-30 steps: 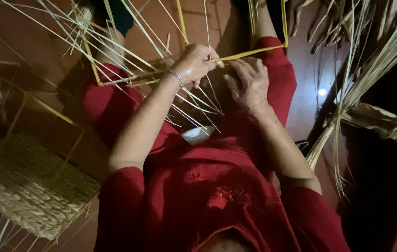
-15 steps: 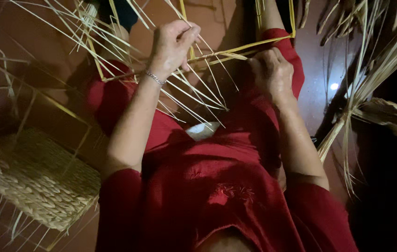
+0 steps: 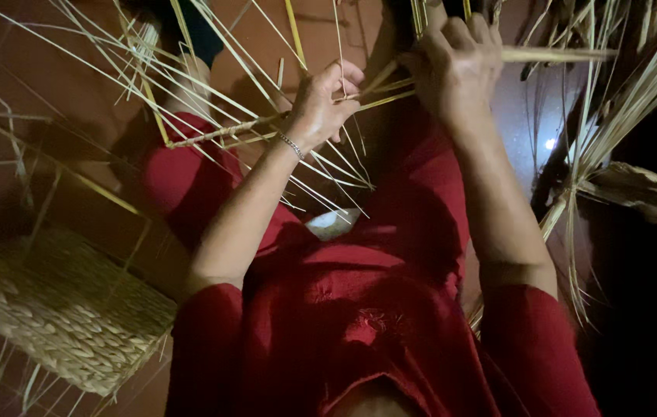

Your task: The person sits on the floor weaving thin palm leaf strips onto a rectangular bamboo frame, threading and tightening each strip across the frame by hand. They pull strips from a bundle beside them and use scissors to trim the woven material.

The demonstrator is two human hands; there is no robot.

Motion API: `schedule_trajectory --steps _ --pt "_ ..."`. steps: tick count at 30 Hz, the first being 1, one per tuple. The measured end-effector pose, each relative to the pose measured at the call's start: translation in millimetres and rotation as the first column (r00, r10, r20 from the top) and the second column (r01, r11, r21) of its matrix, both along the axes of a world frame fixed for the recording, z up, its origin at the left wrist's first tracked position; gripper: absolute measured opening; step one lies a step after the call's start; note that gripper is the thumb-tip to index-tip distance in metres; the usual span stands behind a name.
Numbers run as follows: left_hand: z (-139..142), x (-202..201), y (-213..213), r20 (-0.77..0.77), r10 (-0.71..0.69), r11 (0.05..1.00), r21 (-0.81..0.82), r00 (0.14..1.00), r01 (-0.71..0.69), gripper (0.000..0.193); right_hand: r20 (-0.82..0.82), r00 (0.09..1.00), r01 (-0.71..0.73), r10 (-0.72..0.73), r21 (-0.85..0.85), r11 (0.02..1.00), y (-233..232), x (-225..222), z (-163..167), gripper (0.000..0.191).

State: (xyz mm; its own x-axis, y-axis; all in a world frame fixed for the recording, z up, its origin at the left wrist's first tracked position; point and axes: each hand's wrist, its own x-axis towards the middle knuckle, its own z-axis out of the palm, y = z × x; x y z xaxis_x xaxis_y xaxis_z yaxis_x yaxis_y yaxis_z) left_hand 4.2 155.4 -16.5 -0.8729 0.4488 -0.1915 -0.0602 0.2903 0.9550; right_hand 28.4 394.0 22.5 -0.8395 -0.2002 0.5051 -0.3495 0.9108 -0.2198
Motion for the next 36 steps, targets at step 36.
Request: schedule_trajectory --steps 36 --pt "26 42 -42 -0.34 0.2 0.977 -0.003 0.919 -0.214 0.008 0.298 0.953 0.173 -0.064 -0.357 0.918 -43 103 -64 0.017"
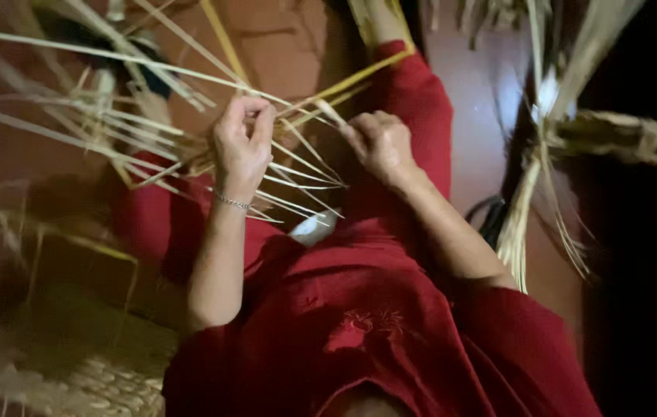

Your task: The person sits on the floor weaving thin palm leaf strips onto a rectangular bamboo frame, threading and tightening each strip across the frame by hand. They pull strips from a bundle beside them and use scissors to trim the woven material.

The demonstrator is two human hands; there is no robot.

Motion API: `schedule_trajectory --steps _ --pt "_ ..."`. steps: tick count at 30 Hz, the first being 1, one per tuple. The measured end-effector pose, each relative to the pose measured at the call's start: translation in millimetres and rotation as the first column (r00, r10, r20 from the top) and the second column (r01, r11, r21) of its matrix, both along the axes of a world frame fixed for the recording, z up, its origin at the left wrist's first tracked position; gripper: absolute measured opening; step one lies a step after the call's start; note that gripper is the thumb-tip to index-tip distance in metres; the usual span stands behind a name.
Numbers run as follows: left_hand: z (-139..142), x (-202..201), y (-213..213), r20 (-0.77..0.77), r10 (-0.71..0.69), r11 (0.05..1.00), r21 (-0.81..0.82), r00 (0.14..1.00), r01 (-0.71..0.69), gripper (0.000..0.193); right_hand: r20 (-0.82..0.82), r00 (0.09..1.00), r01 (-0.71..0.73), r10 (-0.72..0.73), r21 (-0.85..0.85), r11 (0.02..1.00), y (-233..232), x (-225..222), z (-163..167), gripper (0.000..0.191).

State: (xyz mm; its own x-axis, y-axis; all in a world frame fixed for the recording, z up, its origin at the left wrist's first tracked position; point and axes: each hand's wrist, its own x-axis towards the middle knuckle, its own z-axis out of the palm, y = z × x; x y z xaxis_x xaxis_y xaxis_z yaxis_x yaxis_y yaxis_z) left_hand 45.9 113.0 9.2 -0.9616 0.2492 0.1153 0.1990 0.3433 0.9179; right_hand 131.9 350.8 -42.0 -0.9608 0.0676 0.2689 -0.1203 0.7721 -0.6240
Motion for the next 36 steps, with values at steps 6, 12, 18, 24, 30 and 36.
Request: schedule_trajectory --steps 6,12,18,24,30,36 --pt "-26 -4 48 -0.341 -0.281 0.945 -0.259 0.897 0.198 0.015 -0.039 0.999 0.026 -0.032 -0.145 0.989 27 45 7 0.011" --pt "-21 -9 43 -0.246 -0.323 0.919 -0.311 0.914 0.241 0.016 -0.313 0.844 0.516 -0.436 0.247 0.82 150 80 -7 0.011" --pt "-14 -9 54 -0.249 -0.322 0.911 -0.344 0.913 0.227 0.011 -0.194 0.733 0.625 -0.652 0.572 0.532 203 106 -17 0.018" --pt "1 -7 62 -0.302 -0.319 0.93 -0.284 0.898 0.235 0.016 -0.068 0.664 0.702 -0.745 0.398 0.59 210 100 -20 0.018" --pt "12 15 96 -0.244 -0.321 0.938 -0.214 0.915 0.272 0.013 0.419 0.815 0.575 -0.399 -0.668 0.472 177 110 2 0.013" --pt "4 57 156 0.1 -0.504 0.853 0.209 0.858 0.478 0.022 0.409 0.895 0.446 -0.177 -0.808 0.386 118 120 24 0.005"
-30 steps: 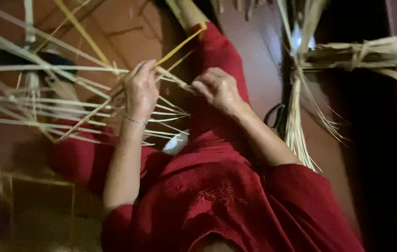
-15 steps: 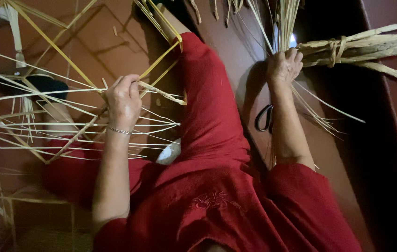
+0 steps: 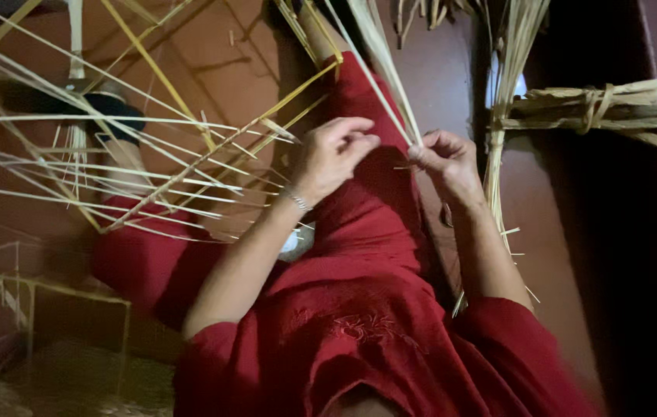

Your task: The person sits on the floor weaving thin palm leaf strips onto a rectangular bamboo frame, threading and tightening each strip across the frame by hand. They pull strips from a bundle beside them and use scissors to trim the woven material.

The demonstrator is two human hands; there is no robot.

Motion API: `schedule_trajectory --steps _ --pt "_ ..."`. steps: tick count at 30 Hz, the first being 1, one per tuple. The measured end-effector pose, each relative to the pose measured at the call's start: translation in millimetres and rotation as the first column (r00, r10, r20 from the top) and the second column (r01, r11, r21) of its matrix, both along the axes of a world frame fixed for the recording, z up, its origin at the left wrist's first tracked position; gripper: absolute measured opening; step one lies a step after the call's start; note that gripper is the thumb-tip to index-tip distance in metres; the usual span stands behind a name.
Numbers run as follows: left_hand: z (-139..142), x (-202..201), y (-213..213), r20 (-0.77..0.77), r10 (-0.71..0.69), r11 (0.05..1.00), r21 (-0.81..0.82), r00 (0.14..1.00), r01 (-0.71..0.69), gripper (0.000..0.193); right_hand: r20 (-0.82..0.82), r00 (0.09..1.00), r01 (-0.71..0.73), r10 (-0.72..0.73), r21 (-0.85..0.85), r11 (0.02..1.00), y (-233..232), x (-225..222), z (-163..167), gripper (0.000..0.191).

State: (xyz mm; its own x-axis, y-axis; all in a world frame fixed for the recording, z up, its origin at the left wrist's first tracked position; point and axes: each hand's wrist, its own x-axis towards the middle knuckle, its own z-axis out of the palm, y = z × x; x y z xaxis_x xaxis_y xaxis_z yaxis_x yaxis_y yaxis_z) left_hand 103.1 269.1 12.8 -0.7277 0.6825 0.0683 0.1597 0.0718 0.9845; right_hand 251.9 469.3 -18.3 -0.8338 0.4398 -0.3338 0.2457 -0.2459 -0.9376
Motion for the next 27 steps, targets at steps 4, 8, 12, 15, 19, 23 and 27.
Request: schedule_trajectory --steps 4,8,12,15,19,23,27 --pt "-14 11 13 0.291 0.002 0.997 -0.073 0.957 0.02 0.013 -0.033 0.999 -0.037 0.035 -0.062 0.997 -16 5 2 0.006" --pt "-21 -2 13 0.34 0.056 0.974 0.189 0.939 -0.127 0.01 -0.018 1.0 -0.003 0.002 -0.085 0.996 -12 3 -8 0.003" --pt "-9 -42 -21 0.409 0.214 0.91 0.247 0.887 -0.334 0.011 0.003 0.996 0.084 -0.087 0.24 0.967 23 0 -26 0.008" --pt "8 -70 -58 0.249 0.388 0.838 0.305 0.888 -0.452 0.013 0.125 0.974 0.115 -0.188 0.446 0.888 56 8 -38 0.013" --pt "37 -100 -108 0.036 0.446 0.799 0.434 0.895 -0.416 0.011 0.069 0.962 0.073 -0.265 0.868 0.491 85 12 -43 0.013" --pt "51 -112 -131 -0.001 0.513 0.786 0.402 0.859 -0.469 0.011 -0.055 0.96 -0.022 -0.275 0.963 -0.269 73 11 -28 0.046" --pt "45 -107 -127 0.086 0.467 0.783 0.423 0.88 -0.456 0.013 0.171 0.974 -0.225 0.15 0.818 0.53 32 -14 -9 0.038"
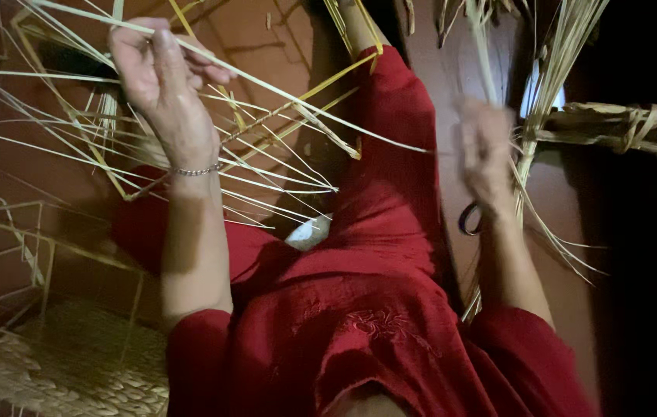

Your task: The person sits on the floor weaving thin palm leaf strips onto a rectangular bamboo frame, threading and tightening each strip across the frame by hand. They pull strips from a bundle beside them and use scissors to trim the woven material.

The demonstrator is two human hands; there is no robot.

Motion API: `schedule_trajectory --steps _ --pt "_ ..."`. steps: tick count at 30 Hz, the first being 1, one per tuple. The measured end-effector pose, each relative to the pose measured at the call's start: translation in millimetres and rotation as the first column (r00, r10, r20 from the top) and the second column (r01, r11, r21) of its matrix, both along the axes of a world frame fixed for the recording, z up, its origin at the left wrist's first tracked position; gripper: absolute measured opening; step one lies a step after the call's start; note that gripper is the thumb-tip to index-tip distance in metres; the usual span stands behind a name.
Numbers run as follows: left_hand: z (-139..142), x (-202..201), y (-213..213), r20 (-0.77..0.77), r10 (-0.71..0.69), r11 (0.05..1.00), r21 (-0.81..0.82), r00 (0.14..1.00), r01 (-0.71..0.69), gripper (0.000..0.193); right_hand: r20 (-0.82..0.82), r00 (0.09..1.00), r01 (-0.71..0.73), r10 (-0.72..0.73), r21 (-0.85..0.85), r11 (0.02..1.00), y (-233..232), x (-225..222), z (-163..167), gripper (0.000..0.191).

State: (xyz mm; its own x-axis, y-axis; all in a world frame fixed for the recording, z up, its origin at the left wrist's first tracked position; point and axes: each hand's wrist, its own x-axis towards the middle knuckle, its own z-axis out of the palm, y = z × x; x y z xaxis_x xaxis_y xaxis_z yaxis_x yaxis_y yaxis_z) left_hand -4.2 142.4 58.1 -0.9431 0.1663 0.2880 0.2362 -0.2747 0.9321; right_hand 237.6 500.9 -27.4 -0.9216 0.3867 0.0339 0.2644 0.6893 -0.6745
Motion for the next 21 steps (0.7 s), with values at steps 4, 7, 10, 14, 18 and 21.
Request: schedule_trajectory --steps 4,7,10,14,18,21 --pt "0 1 3 0.059 0.032 0.999 0.027 0.998 -0.033 0.016 -0.256 0.922 -0.364 0.292 -0.308 0.879 -65 -9 17 0.027" --pt "6 2 8 0.087 0.08 0.995 -0.063 0.993 -0.075 0.024 -0.194 0.962 -0.268 0.19 -0.567 0.779 -93 -23 25 0.018" --pt "7 28 25 0.256 -0.229 0.953 -0.137 0.939 0.269 0.03 -0.159 0.964 -0.264 0.214 -0.666 0.698 -108 -33 32 0.018" --pt "16 50 35 0.059 -0.353 0.889 -0.291 0.934 0.354 0.021 -0.163 0.955 -0.288 0.246 -0.697 0.657 -124 -53 30 0.019" --pt "53 35 8 -0.137 -0.162 0.95 -0.288 0.977 0.117 0.02 -0.306 0.935 -0.334 0.18 -0.587 0.738 -119 -77 20 0.027" --pt "84 40 -16 -0.296 0.073 0.942 -0.294 0.952 -0.164 0.02 -0.328 0.936 -0.242 0.126 -0.343 0.908 -117 -102 2 0.024"
